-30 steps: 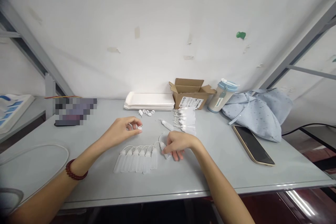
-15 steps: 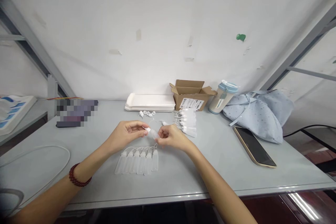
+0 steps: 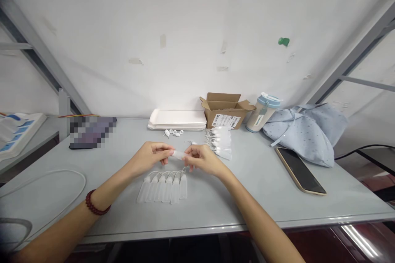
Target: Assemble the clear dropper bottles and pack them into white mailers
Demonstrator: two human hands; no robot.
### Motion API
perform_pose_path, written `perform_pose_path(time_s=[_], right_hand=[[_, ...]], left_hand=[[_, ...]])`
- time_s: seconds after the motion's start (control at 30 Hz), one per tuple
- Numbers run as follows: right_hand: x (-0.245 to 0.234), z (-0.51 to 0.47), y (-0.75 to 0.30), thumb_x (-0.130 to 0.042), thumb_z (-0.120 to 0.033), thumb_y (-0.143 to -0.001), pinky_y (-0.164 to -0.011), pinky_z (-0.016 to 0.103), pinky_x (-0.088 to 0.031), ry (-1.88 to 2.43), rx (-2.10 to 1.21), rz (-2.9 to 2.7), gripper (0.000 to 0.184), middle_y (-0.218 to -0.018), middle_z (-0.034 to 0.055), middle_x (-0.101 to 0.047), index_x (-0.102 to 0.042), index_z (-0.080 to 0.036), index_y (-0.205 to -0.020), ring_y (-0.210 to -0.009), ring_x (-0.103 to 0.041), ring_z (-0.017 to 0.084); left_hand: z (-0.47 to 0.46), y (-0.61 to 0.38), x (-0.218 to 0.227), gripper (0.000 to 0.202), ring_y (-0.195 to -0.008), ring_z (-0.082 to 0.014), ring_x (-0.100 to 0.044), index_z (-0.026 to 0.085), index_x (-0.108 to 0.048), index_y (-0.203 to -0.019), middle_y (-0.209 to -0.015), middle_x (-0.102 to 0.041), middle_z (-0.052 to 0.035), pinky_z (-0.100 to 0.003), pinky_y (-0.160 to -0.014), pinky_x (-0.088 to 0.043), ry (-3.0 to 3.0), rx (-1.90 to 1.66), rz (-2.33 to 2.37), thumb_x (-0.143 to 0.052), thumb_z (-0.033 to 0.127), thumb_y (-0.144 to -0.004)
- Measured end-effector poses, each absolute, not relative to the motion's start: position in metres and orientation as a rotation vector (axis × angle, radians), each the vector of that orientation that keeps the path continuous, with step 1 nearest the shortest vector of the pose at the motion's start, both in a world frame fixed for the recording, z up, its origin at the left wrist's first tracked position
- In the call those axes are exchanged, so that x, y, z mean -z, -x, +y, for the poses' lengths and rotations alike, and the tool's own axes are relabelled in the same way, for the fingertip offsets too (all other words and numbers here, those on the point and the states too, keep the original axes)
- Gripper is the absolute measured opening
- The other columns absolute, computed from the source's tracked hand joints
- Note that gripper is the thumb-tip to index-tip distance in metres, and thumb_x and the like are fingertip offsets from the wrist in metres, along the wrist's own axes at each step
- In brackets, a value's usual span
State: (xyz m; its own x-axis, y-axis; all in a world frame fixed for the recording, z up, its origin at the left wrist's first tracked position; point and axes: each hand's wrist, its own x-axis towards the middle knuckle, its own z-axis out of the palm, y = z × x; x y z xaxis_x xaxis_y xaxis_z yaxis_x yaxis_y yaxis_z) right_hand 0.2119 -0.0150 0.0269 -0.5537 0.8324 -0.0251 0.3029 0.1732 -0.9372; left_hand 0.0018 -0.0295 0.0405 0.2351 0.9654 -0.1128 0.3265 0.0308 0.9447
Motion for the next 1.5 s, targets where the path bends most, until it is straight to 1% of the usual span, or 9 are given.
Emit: perform_pose_path(time_s=[0.07,0.23,0.4,0.67,0.83,1.0,1.23,1.4,1.5], right_hand=[[-0.028,-0.015,-0.212,-0.062,-0.048,-0.080,-0.052,0.022,-0.040,1.035,-1.387,-1.936,0.034,-0.071,0.0033,-0.066,-0.060,-0.014,-0.083,-0.055,-0.058,0.011],[-0.029,-0.016,-0.212,-0.061,-0.050,-0.081,-0.053,0.022,-0.041,0.987,-1.429,-1.910,0.036,-0.073,0.0033,-0.066,-0.061,-0.014,-0.087,-0.056,-0.057,0.010],[-0.029,-0.017,-0.210,-0.060,-0.049,-0.081,-0.052,0.023,-0.041,0.983,-1.411,-1.900,0.035,-0.074,0.0033,-0.065,-0.061,-0.015,-0.086,-0.055,-0.056,0.010],[-0.027,-0.017,-0.210,-0.056,-0.046,-0.086,-0.054,0.023,-0.043,0.944,-1.391,-1.868,0.031,-0.075,0.0024,-0.063,-0.060,-0.015,-0.088,-0.056,-0.056,0.010],[-0.029,-0.017,-0.210,-0.055,-0.048,-0.085,-0.054,0.023,-0.043,0.939,-1.409,-1.838,0.033,-0.072,0.0009,-0.061,-0.061,-0.016,-0.088,-0.053,-0.056,0.010],[-0.029,-0.017,-0.210,-0.052,-0.049,-0.087,-0.053,0.023,-0.042,0.965,-1.399,-1.843,0.035,-0.068,-0.0003,-0.059,-0.060,-0.015,-0.083,-0.050,-0.054,0.009],[-0.026,-0.015,-0.207,-0.048,-0.054,-0.088,-0.051,0.023,-0.041,1.002,-1.369,-1.819,0.043,-0.061,-0.0005,-0.058,-0.053,-0.016,-0.067,-0.046,-0.053,0.009],[-0.027,-0.015,-0.207,-0.046,-0.055,-0.088,-0.051,0.023,-0.041,1.027,-1.299,-1.784,0.046,-0.058,-0.0005,-0.056,-0.052,-0.016,-0.065,-0.046,-0.053,0.010],[-0.029,-0.015,-0.208,-0.046,-0.054,-0.088,-0.051,0.023,-0.041,1.026,-1.270,-1.779,0.045,-0.057,-0.0004,-0.055,-0.052,-0.016,-0.064,-0.046,-0.053,0.010]], left_hand=[[-0.028,0.000,-0.040,0.029,-0.058,-0.0135,-0.057,0.013,-0.070,-0.085,-0.059,-0.062,-0.0010,-0.027,-0.063,-0.048,-1.432,-0.791,1.215,-0.063,0.039,-0.076],[-0.025,0.005,-0.036,0.031,-0.057,-0.0103,-0.054,0.012,-0.069,-0.077,-0.082,-0.067,-0.0078,-0.026,-0.057,-0.046,-1.297,-0.767,1.071,-0.065,0.043,-0.075],[-0.027,0.004,-0.038,0.029,-0.051,-0.0082,-0.051,0.011,-0.065,-0.071,-0.065,-0.063,-0.0030,-0.023,-0.052,-0.043,-1.220,-0.715,1.071,-0.067,0.040,-0.075],[-0.031,-0.001,-0.043,0.043,-0.045,-0.0088,-0.053,0.010,-0.062,-0.072,-0.068,-0.060,-0.0035,-0.022,-0.041,-0.037,-1.215,-0.642,1.115,-0.061,0.052,-0.077],[-0.029,0.000,-0.040,0.035,-0.048,-0.0079,-0.052,0.012,-0.063,-0.069,-0.067,-0.062,-0.0024,-0.021,-0.045,-0.037,-1.297,-0.726,1.076,-0.064,0.047,-0.075],[-0.031,-0.002,-0.040,0.024,-0.054,-0.0115,-0.056,0.014,-0.070,-0.081,-0.060,-0.062,-0.0003,-0.023,-0.051,-0.042,-1.470,-0.811,1.142,-0.068,0.036,-0.072],[-0.033,-0.004,-0.038,0.029,-0.054,-0.0128,-0.057,0.015,-0.071,-0.093,-0.058,-0.063,0.0003,-0.023,-0.052,-0.044,-1.507,-0.863,1.185,-0.068,0.035,-0.072],[-0.032,-0.007,-0.039,0.036,-0.049,-0.0107,-0.057,0.012,-0.068,-0.072,-0.069,-0.068,-0.0054,-0.023,-0.050,-0.044,-1.438,-0.861,1.162,-0.058,0.046,-0.079],[-0.034,-0.010,-0.041,0.038,-0.047,-0.0101,-0.055,0.012,-0.065,-0.067,-0.063,-0.065,-0.0046,-0.022,-0.047,-0.043,-1.389,-0.861,1.167,-0.057,0.047,-0.080]])
